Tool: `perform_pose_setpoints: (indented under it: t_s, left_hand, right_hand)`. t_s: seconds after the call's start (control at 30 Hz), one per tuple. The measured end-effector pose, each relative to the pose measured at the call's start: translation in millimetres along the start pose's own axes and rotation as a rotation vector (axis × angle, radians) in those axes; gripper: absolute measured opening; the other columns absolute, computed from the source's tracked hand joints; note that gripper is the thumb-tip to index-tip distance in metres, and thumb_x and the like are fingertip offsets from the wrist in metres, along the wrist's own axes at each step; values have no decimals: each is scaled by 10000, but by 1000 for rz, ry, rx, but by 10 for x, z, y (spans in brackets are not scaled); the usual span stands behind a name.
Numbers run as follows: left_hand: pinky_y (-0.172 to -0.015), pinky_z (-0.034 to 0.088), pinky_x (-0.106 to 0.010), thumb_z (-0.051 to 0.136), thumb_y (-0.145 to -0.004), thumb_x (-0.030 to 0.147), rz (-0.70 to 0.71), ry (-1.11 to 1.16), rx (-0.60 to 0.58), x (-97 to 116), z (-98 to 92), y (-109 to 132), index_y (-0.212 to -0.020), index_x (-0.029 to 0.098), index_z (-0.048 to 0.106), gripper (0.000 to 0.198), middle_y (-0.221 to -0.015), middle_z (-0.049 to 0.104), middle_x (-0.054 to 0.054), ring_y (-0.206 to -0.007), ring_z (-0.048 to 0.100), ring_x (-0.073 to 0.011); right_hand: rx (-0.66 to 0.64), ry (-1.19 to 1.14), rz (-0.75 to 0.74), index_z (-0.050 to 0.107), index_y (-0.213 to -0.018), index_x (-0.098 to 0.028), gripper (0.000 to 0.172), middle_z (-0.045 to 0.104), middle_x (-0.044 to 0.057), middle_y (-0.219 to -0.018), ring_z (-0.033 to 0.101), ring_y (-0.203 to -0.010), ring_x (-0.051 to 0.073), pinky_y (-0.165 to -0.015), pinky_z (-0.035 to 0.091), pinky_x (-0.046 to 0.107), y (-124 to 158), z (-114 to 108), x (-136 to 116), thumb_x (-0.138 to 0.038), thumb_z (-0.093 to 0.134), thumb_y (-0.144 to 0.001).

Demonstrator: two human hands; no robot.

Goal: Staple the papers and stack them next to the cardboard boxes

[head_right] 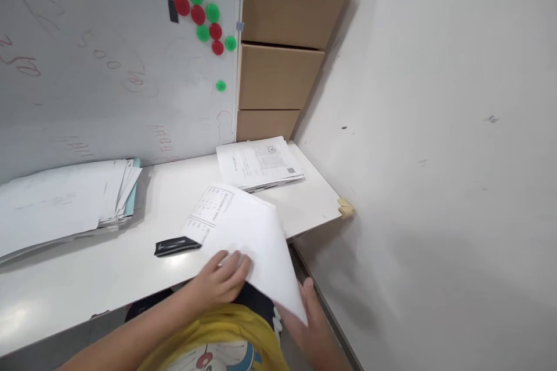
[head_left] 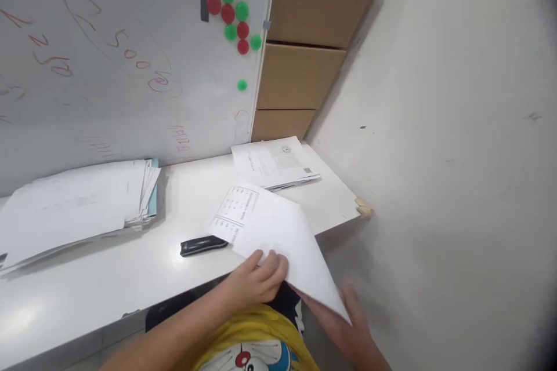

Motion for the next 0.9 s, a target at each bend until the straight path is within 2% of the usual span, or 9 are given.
perform_pose_setpoints:
  t_s: [0.1, 0.2, 0.37, 0.53, 0.6, 0.7, 0.73, 0.8, 0.9]
  left_hand:
    - [-779, 488, -331, 567, -838, 187, -63, 94, -174, 384, 537, 46, -850, 150, 688, 126, -1069, 643, -72, -953, 593, -183]
    - [-816, 475, -340, 559, -848, 181, -69, 136, -251, 538, 783, 124, -856, 138, 689, 137, -1096, 650, -88, -992, 597, -201]
    - [-1022, 396, -407, 551, -876, 211, 10, 172, -213, 587, 805, 254, -961, 151, 688, 172, -1414, 481, -97, -1260, 472, -262]
    - [-1089, 376, -384, 556, -885, 236, 116, 264, -95, 697, 776, 269, -1099, 158, 663, 252, -1423, 480, -88, -1308, 440, -228]
    - [-1074, 409, -315, 536, -897, 240, 217, 456, -156, 752, 782, 229, -1094, 212, 671, 241, -1361, 550, -29, -1271, 487, -172]
    - [-1006, 457, -182, 493, -922, 319, 418, 914, -415, 855, 743, 208, -1035, 392, 668, 221, -1281, 598, 128, -1199, 546, -78]
    - [-978, 470, -159, 491, -923, 340, 440, 1005, -449, 860, 702, 214, -1004, 433, 661, 210, -1257, 607, 157, -1176, 561, -62]
    - [-971, 474, -177, 526, -907, 316, 310, 991, -337, 760, 609, 218, -1001, 442, 640, 194, -1225, 633, 142, -1149, 580, -69]
    - [-1069, 402, -376, 603, -855, 219, -309, 688, -28, 301, 492, 263, -1229, 358, 524, 406, -1291, 602, -12, -1235, 525, -184]
  right_hand:
    - [-29, -195, 204, 652, -1176, -223, 529, 683, 94, -1177, 544, -1219, 302, -1010, 446, 495, -124, -147, 190, -586, 574, -799]
    - [59, -246, 269, 676, -1121, -242, 362, 693, 41, -1168, 550, -1213, 250, -1003, 469, 425, -267, -364, 279, -381, 672, -786]
    - [35, -117, 162, 672, -1138, -225, 447, 694, 62, -1165, 579, -1167, 299, -969, 481, 429, -415, -464, 242, -357, 720, -714]
    - [94, -37, 118, 685, -1094, -217, 471, 733, 79, -1056, 633, -1068, 318, -912, 501, 428, -450, -313, 205, -363, 746, -650]
    - [121, -10, 125, 692, -1057, -207, 465, 741, 82, -1019, 661, -1003, 312, -875, 514, 423, -454, -267, 204, -365, 772, -627]
    - [93, 81, 117, 691, -1045, -191, 472, 738, 95, -1024, 679, -942, 301, -838, 523, 420, -479, -255, 190, -384, 792, -626]
    - [76, 125, 91, 690, -1046, -188, 477, 738, 98, -1026, 679, -936, 298, -833, 523, 419, -490, -270, 169, -396, 794, -629]
    - [67, 238, -10, 691, -1036, -189, 471, 740, 100, -1007, 675, -924, 292, -820, 525, 412, -503, -331, 86, -439, 780, -646]
    - [81, 435, -209, 703, -989, -200, 386, 740, 100, -956, 669, -890, 276, -791, 532, 394, -473, -414, -124, -477, 712, -721]
Point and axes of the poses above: each hand's wrist, its own y-axis away from the middle knuckle, its own z-axis out of the palm, x = y × z, the point moved 4 cm from there along -y, towards the middle knuckle
